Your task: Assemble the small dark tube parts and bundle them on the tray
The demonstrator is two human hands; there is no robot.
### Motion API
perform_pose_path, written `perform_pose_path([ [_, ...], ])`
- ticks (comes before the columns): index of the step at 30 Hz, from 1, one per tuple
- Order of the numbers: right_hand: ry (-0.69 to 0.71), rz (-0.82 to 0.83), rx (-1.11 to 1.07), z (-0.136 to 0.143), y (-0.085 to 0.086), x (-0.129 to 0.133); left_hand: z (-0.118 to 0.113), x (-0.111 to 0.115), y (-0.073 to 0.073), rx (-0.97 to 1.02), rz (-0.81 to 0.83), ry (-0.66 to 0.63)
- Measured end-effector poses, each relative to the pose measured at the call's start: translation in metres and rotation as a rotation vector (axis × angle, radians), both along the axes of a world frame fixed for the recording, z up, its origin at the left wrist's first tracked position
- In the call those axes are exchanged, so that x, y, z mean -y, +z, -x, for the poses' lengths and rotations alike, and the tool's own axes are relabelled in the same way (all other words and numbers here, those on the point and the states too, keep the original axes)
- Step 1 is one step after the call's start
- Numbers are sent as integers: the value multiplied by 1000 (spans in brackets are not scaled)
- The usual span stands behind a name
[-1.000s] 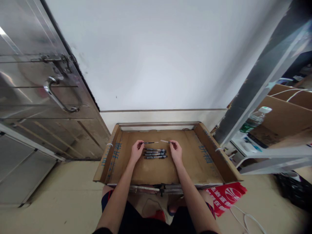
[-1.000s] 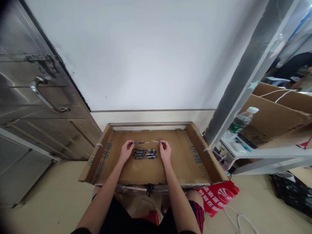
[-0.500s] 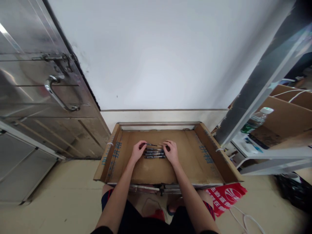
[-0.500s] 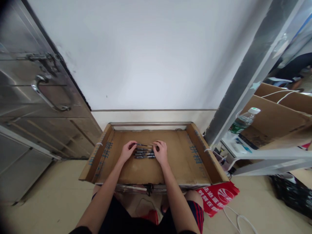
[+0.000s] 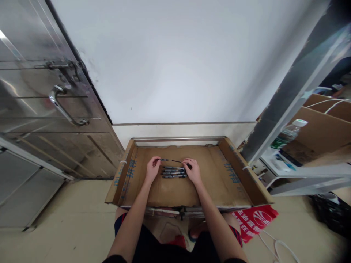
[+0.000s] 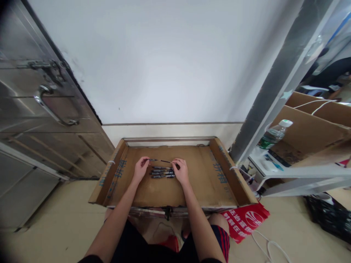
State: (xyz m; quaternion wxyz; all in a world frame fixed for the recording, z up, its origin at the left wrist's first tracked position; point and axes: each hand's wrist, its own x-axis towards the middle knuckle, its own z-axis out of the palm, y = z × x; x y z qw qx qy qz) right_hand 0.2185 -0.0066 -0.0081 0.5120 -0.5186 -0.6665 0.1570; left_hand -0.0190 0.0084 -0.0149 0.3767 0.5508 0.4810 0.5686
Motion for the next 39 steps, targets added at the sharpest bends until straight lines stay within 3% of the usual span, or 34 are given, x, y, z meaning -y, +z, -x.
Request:
perform_pose_path([
  [4,-26,14,-61,-2,2,0,0,-2,-4,3,-23,149],
  [11,-28,22,-99,-3,4,1,-10,5,5,-526,-139,196],
  [14,-21,37,-98,-3,3,1,-11,6,7,-630,-157,211],
  [21,32,31,-76,-2,5,3,-11,8,11,-568,-233,152],
  [28,68,-9,-14,0,6,3,-12,13,16,-467,-259,-55],
  [39,53,67,-159,-6,3,1,-9,11,13,-323,-114,13],
])
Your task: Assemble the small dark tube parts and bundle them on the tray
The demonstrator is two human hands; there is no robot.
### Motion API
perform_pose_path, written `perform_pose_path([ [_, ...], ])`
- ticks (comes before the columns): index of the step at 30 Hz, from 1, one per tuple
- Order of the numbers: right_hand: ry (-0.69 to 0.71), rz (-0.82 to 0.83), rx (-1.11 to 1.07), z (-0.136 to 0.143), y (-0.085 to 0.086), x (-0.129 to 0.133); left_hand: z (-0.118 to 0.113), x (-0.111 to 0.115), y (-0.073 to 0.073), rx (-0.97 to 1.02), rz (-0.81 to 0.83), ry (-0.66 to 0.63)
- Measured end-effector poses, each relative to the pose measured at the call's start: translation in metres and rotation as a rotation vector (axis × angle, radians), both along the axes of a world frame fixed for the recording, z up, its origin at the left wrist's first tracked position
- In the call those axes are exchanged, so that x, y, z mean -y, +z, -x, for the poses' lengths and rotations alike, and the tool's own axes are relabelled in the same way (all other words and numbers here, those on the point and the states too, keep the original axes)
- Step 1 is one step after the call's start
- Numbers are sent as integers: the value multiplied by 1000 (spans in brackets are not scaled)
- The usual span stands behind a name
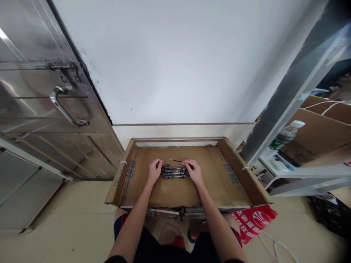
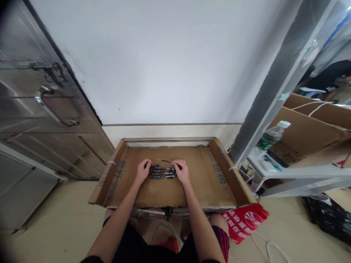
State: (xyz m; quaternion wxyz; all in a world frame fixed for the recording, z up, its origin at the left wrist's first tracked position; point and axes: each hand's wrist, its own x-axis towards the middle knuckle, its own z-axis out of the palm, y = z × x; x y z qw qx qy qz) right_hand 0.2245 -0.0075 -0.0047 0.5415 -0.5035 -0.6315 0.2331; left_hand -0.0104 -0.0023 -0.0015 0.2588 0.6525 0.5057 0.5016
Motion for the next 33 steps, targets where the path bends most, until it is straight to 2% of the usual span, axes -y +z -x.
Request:
perform_pose_path([
  [10,-14,161,-265,-6,-7,-1,-1,-2,-5,48,19,40],
  [18,48,214,-335,-6,-7,0,0,-2,-4,45,33,22],
  [27,115,207,-298,-6,-2,1,1,-3,-5,69,50,-66],
  [33,147,181,-161,-7,-4,1,2,-3,-4,3,-5,-71],
])
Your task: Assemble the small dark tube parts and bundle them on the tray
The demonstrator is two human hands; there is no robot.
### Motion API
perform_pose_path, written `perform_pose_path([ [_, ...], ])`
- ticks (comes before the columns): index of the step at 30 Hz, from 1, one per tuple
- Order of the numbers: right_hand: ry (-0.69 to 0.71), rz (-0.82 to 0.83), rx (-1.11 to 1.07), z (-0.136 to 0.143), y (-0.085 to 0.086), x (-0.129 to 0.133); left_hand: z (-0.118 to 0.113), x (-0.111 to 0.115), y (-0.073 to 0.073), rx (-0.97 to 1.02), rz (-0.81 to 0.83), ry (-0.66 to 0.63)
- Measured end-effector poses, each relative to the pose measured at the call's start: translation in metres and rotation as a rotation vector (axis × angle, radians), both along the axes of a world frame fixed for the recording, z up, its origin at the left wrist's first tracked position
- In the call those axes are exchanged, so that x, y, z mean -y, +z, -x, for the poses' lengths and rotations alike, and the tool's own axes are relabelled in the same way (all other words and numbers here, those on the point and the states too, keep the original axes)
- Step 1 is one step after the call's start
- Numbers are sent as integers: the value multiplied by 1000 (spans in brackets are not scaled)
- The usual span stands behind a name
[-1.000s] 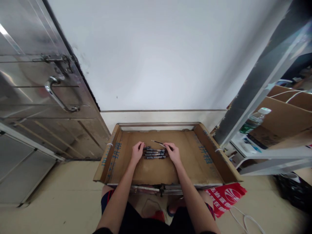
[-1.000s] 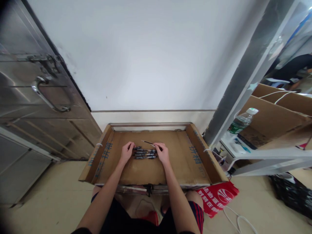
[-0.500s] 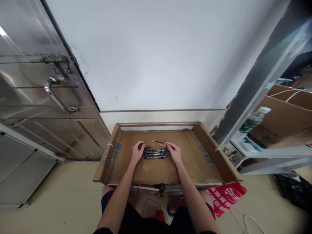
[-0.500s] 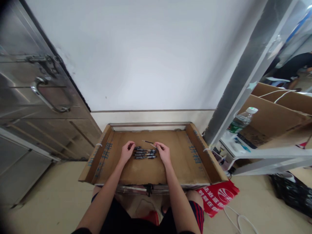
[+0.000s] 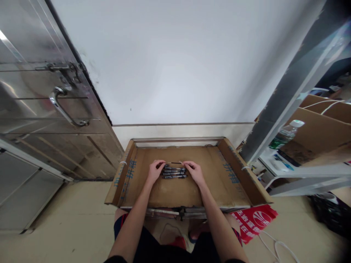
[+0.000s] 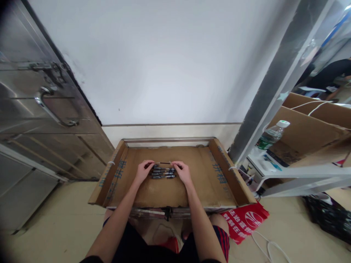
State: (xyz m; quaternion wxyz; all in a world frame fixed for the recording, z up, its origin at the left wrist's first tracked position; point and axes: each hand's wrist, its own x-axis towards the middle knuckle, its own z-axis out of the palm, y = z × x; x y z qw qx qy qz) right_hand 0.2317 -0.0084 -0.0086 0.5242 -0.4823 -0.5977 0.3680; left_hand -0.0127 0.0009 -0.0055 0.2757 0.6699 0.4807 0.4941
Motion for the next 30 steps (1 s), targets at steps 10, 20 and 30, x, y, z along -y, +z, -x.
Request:
perform_pose_path([
  [10,-10,1,-7,-1,-3,-1,0,1,3,-13,-29,21],
  [20,35,-45,92,2,7,2,-1,2,6,-91,-64,-39],
  [30,-10,44,-116,-1,2,1,-2,2,1,1,-20,73],
])
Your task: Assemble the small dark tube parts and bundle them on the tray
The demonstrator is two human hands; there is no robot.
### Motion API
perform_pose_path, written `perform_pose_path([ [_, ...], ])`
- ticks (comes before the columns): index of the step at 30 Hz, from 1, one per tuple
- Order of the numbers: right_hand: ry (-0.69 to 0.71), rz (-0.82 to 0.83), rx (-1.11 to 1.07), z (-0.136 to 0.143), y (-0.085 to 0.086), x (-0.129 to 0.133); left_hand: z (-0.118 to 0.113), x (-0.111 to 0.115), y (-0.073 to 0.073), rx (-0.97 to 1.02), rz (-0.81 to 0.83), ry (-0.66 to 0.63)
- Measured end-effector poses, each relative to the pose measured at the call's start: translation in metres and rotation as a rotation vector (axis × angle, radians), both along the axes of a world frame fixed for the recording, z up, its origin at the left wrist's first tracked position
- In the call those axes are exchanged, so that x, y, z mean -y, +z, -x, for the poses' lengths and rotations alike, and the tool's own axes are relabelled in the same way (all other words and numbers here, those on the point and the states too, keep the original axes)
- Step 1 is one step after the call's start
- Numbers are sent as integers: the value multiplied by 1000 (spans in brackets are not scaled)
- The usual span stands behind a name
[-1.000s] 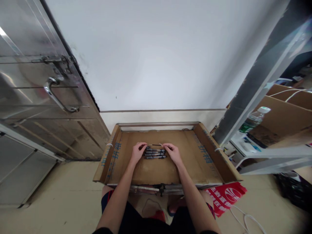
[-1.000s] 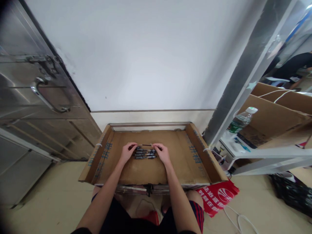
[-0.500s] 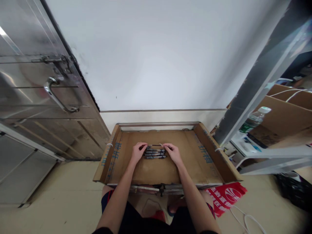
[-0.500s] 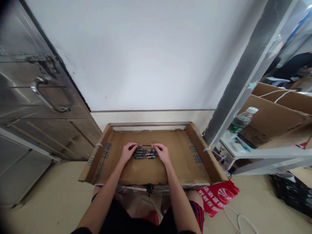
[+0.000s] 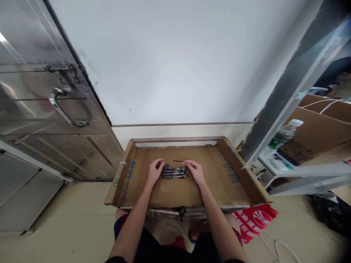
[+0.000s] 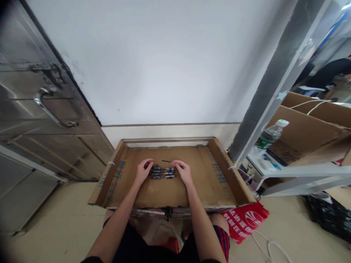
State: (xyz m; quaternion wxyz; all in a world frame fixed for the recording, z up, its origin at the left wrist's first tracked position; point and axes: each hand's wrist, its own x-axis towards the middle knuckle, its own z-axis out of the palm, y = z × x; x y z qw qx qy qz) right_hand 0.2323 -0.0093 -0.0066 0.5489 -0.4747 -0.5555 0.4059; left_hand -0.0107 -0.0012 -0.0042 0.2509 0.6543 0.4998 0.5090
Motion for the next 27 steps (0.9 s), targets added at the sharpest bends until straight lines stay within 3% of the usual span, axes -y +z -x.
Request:
perform_pose_path([
  [3,-10,23,-79,-1,-2,-1,1,1,0,24,14,-24],
  [7,-13,29,-81,0,-1,-1,0,2,4,-86,-19,-53],
  [15,-1,36,-121,-1,-2,0,-1,-1,3,-170,-146,110],
  [27,-11,43,-139,-1,-3,0,2,-7,-9,-259,-77,263],
])
